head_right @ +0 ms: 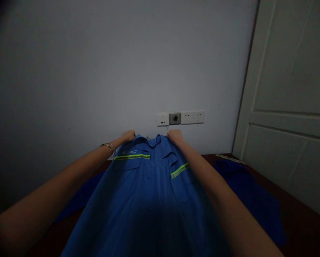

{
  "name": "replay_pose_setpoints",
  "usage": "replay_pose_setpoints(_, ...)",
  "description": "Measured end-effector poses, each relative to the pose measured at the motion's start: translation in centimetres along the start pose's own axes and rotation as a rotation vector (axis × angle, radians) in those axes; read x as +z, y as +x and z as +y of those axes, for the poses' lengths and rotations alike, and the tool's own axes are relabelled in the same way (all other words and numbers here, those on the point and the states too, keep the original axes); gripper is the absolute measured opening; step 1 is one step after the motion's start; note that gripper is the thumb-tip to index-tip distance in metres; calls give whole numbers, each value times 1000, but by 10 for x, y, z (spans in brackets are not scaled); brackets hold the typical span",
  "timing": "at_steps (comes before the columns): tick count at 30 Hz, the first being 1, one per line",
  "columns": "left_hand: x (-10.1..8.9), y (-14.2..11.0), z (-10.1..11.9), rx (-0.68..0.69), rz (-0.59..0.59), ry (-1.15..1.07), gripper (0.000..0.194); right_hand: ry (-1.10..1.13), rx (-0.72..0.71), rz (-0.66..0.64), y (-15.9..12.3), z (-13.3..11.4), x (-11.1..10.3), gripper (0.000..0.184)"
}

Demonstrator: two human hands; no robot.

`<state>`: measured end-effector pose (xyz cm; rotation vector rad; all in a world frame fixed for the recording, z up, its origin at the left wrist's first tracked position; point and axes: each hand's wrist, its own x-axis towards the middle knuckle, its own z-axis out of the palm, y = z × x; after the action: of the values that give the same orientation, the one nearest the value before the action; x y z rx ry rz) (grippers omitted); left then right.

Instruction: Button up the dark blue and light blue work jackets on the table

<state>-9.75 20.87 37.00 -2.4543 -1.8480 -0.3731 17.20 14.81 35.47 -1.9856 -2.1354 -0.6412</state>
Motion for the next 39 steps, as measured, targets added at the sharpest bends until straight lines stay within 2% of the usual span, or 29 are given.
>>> replay_pose_setpoints(2,9,4,3,-78,75,47,47,4,17,0,7,-4,11,45)
replay_pose_setpoints(5,39,2,14,-153,129,144,41,8,33,-28,12,-13,34,41)
replay_pose_setpoints(7,66,-5,24,-162,109,183,35,8,27,-66,10,-21,50,37)
replay_pose_setpoints(10,103,-20,39,-154,88,193,37,3,1,-115,-3,-29,68,30)
replay_pose_setpoints(13,123,-31,54,-77,145,191,40,-3,-37,-144,-23,-28,72,30)
replay_pose_setpoints(15,127,-36,65,2,203,180,37,-5,-61,-160,-41,-22,67,31)
replay_pose_setpoints(17,125,-40,77,72,208,141,31,-8,-87,-179,-63,-12,58,31)
replay_pose_setpoints(23,123,-59,124,180,20,-90,36,-4,-200,-246,-157,10,23,29)
replay_pose_setpoints(28,135,-86,163,231,-172,-240,55,129,-292,-346,-248,3,1,28)
replay_pose_setpoints(31,146,-102,174,234,-241,-244,54,170,-328,-366,-294,-6,-2,31)
replay_pose_setpoints(34,158,-113,178,172,-229,-285,36,177,-322,-361,-327,-13,4,31)
replay_pose_setpoints(39,175,-119,176,83,-187,-396,17,175,-246,-347,-347,-18,16,28)
